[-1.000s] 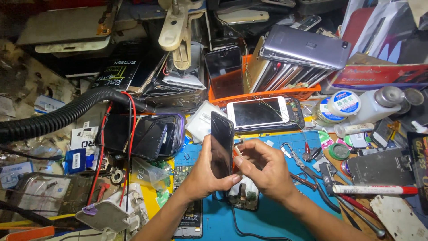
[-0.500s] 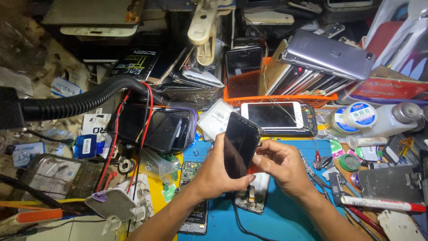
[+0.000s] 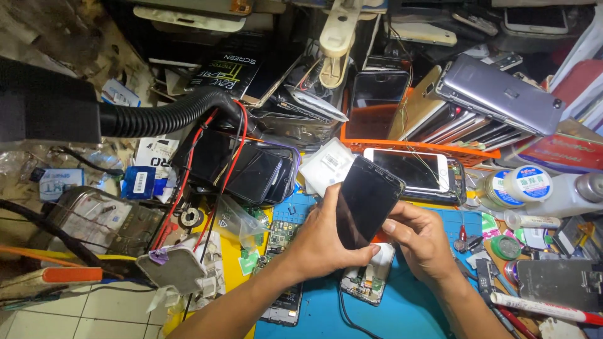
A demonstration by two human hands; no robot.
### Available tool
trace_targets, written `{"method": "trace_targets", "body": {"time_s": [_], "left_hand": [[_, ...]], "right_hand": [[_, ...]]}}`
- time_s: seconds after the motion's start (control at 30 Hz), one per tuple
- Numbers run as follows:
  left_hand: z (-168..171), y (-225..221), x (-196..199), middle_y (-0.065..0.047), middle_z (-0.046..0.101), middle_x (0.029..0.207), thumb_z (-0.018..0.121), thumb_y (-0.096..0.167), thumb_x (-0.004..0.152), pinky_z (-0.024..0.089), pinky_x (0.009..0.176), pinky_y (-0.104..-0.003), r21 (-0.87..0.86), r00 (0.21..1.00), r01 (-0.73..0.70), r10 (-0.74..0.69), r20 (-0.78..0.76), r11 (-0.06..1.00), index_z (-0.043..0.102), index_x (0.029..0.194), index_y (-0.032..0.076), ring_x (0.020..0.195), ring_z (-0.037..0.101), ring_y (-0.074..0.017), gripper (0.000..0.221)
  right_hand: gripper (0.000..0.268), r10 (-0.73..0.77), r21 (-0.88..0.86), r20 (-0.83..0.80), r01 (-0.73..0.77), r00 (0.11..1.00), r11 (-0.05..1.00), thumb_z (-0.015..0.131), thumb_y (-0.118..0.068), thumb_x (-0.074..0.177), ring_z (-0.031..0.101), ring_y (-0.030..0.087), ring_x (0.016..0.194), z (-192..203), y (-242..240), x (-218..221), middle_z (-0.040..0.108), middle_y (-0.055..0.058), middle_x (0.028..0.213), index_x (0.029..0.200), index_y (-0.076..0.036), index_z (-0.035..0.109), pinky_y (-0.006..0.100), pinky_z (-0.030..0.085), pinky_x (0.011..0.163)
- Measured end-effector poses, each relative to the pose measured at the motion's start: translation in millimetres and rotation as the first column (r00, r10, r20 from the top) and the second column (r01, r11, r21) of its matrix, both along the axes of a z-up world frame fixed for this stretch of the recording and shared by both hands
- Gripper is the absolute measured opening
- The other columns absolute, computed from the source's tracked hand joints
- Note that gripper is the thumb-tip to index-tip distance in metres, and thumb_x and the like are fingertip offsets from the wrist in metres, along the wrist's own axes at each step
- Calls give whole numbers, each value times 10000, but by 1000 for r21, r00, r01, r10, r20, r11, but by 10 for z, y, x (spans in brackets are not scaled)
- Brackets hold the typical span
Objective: Repairing a smartphone by disassembling its components on a workbench.
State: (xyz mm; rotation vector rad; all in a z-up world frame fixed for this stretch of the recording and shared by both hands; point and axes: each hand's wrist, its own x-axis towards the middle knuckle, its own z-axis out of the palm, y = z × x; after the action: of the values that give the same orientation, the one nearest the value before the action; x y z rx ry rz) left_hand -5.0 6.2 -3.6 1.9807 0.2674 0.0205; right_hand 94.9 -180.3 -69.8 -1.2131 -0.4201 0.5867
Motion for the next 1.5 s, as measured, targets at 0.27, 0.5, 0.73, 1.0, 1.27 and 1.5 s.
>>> {"method": "trace_targets", "body": {"time_s": [0.27,0.5,0.73,1.0,1.27,1.5], "left_hand": [[-52,-4,4,-89,704,1262,808,476,581,503,930,-404,18,1000,-1,1,5,1000,365,1414,148,1188,649,-354,998],[-64,23,3,-95,704,1233,803,427,626,534,887,-391,35,998,23,-25,51,999,322,1445,132,1152,694,-340,995],[-76,14,12,-123,699,1250,829,410,627,526,930,-400,39,997,-35,32,71,999,341,1438,139,1169,676,-364,985],[-133,17,27,-162,697,1239,825,428,636,537,878,-461,85,992,-121,118,32,989,319,1458,156,1135,664,-426,1003],[-203,15,24,-169,695,1268,812,355,655,560,867,-452,38,991,-119,116,65,992,316,1473,161,1120,690,-402,976],[-209,5,18,-180,646,1323,798,519,693,550,890,-460,91,990,-102,92,103,991,305,1489,117,1163,661,-401,1019]], "right_hand": [[277,3,-3,11,-3,1000,1000,723,-89,841,739,290,925,-42,-11,17,765,183,1017,1052,91,726,393,615,858],[303,-12,-35,44,14,999,999,728,-106,843,730,282,898,-99,-30,25,763,186,1003,1062,102,734,385,612,816],[207,-39,-42,76,42,996,998,677,-88,883,675,224,781,-74,41,-9,720,126,884,997,76,732,320,557,731],[268,-215,-289,497,394,841,872,669,-217,929,753,179,817,190,118,-164,766,100,959,1101,-16,714,288,621,748],[277,66,-7,992,476,-106,879,659,-399,954,434,349,1288,340,149,-202,581,111,1332,1149,-235,767,493,437,1057],[372,73,22,990,636,-123,772,565,-417,1012,294,437,1425,289,72,-110,484,257,1479,1242,-199,761,545,328,1203]]}}
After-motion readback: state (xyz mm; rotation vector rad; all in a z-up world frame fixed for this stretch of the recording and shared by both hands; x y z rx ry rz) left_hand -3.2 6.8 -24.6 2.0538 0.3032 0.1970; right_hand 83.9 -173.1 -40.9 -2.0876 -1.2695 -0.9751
